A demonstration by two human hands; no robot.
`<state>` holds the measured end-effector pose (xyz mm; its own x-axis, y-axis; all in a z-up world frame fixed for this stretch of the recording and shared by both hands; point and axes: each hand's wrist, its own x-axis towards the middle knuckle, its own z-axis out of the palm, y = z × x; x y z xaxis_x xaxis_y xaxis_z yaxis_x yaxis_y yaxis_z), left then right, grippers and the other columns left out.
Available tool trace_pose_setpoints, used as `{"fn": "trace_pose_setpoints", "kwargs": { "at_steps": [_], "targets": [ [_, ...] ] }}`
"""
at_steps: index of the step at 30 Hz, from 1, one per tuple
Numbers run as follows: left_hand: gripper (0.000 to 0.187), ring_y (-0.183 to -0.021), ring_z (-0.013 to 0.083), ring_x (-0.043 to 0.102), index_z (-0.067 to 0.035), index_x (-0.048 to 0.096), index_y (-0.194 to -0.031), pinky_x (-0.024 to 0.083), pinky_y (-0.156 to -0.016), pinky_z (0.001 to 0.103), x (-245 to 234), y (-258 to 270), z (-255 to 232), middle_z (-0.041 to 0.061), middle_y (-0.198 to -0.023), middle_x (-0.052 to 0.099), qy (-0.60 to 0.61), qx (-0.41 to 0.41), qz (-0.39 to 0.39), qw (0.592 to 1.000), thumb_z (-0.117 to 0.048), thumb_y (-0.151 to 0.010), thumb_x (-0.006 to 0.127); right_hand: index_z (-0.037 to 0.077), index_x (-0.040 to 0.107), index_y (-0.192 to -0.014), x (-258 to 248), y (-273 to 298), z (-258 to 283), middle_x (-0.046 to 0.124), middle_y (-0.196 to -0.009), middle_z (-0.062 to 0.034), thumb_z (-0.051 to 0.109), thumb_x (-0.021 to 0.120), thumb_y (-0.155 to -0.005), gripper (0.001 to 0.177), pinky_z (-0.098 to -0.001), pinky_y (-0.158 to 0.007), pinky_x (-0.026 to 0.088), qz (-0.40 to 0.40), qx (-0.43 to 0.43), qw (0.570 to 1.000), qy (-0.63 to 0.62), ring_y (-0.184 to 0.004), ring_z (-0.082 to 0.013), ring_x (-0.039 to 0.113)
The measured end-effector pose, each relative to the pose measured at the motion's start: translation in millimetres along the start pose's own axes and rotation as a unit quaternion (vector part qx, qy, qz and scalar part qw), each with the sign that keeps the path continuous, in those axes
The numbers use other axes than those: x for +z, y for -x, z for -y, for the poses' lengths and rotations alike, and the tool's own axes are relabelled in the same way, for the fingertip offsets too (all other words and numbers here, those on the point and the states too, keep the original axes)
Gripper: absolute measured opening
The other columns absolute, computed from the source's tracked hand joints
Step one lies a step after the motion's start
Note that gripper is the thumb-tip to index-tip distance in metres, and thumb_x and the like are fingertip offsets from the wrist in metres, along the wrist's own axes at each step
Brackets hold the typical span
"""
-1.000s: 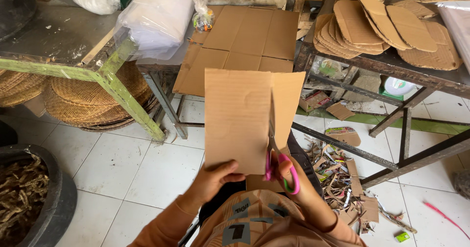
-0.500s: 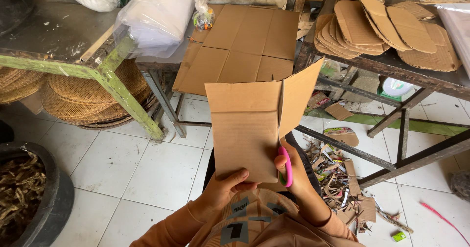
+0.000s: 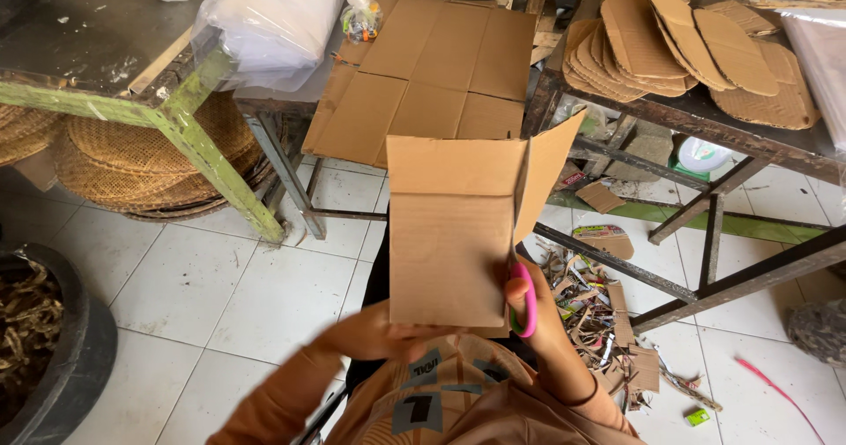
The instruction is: The person uses pink-handled scissors to cut a rectangular piece of corrugated cardboard into a rounded rectangular shape. The person repeatedly trims the edges and corners, then places the finished piece on a nearby stack of similar cutouts.
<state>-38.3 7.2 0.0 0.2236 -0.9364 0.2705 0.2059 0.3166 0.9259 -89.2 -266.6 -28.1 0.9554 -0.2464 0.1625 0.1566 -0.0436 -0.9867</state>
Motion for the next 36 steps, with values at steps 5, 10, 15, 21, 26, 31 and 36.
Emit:
{"fn": "trace_pose_setpoints", "kwargs": {
  "at_steps": [5, 10, 15, 21, 26, 31, 36],
  "targets": [
    [0.104, -0.145, 0.0276, 0.046, -0.004, 0.025, -0.165, 0.038, -0.121, 0.047, -41.7, 7.5, -58.8, 0.015, -0.155, 0.047, -0.182, 0.128, -0.346, 0.911, -0.060, -0.088, 0.069, -0.002, 0.066, -0.107, -2.9, 14.8, 13.7, 0.052, -0.075, 0.0049, 0.087, 0.058, -0.075, 0.095, -0.0256, -0.058, 0.036, 0.143, -0.009, 0.990, 0.013, -0.069, -0.0071, 0.045],
    [0.063, -0.136, 0.0332, 0.051, -0.009, 0.040, -0.150, 0.039, -0.117, 0.048, -2.8, -31.3, -74.3, 0.020, -0.145, 0.052, -0.543, 0.211, -0.514, 0.629, -0.043, -0.103, 0.064, 0.001, 0.063, -0.098, 26.2, 25.0, 41.5, 0.049, -0.071, 0.0048, 0.086, 0.061, -0.072, 0.089, -0.0265, -0.055, 0.035, 0.201, 0.013, 0.977, 0.068, -0.067, -0.0065, 0.043],
    [0.013, -0.085, 0.0293, 0.066, -0.007, 0.067, -0.094, 0.053, -0.086, 0.043, 18.5, -49.3, -84.2, 0.009, -0.086, 0.066, -0.757, 0.134, -0.462, 0.443, -0.020, -0.099, 0.067, 0.003, 0.059, -0.092, 25.7, 30.5, 55.5, 0.048, -0.066, 0.0031, 0.087, 0.064, -0.067, 0.088, -0.0267, -0.052, 0.039, 0.225, 0.035, 0.959, 0.168, -0.063, -0.0069, 0.045],
    [0.031, -0.053, 0.0257, 0.056, -0.007, 0.053, -0.075, 0.045, -0.049, 0.038, 7.2, -59.8, -78.4, 0.007, -0.064, 0.054, -0.753, 0.130, -0.453, 0.459, -0.018, -0.103, 0.063, 0.004, 0.059, -0.091, 23.9, 33.7, 51.4, 0.044, -0.068, 0.0038, 0.092, 0.059, -0.062, 0.092, -0.0281, -0.052, 0.032, 0.255, 0.076, 0.956, 0.126, -0.064, -0.0076, 0.040],
    [0.033, -0.053, 0.0260, 0.058, -0.008, 0.053, -0.074, 0.046, -0.048, 0.039, 3.6, -63.7, -81.3, 0.006, -0.062, 0.056, -0.773, 0.097, -0.419, 0.466, -0.021, -0.103, 0.061, 0.003, 0.055, -0.086, 18.1, 37.6, 40.6, 0.045, -0.069, 0.0058, 0.092, 0.059, -0.065, 0.091, -0.0257, -0.053, 0.035, 0.237, 0.046, 0.962, 0.129, -0.066, -0.0050, 0.041],
    [0.035, -0.053, 0.0265, 0.060, -0.008, 0.054, -0.074, 0.046, -0.048, 0.040, -0.6, -66.4, -81.7, 0.008, -0.061, 0.057, -0.768, 0.078, -0.416, 0.481, -0.022, -0.105, 0.057, 0.003, 0.058, -0.086, 20.1, 38.5, 24.2, 0.043, -0.066, 0.0056, 0.080, 0.067, -0.070, 0.080, -0.0253, -0.048, 0.028, 0.220, 0.084, 0.970, 0.064, -0.060, -0.0047, 0.037],
    [0.039, -0.051, 0.0317, 0.060, -0.006, 0.058, -0.074, 0.047, -0.048, 0.043, -30.9, -74.2, -57.9, 0.011, -0.060, 0.060, -0.730, 0.018, -0.407, 0.549, -0.026, -0.107, 0.050, 0.004, 0.059, -0.078, 20.3, 42.2, -0.7, 0.044, -0.056, 0.0060, 0.066, 0.067, -0.082, 0.063, -0.0253, -0.043, 0.027, 0.166, 0.118, 0.978, 0.047, -0.049, -0.0046, 0.038]
  ]
}}
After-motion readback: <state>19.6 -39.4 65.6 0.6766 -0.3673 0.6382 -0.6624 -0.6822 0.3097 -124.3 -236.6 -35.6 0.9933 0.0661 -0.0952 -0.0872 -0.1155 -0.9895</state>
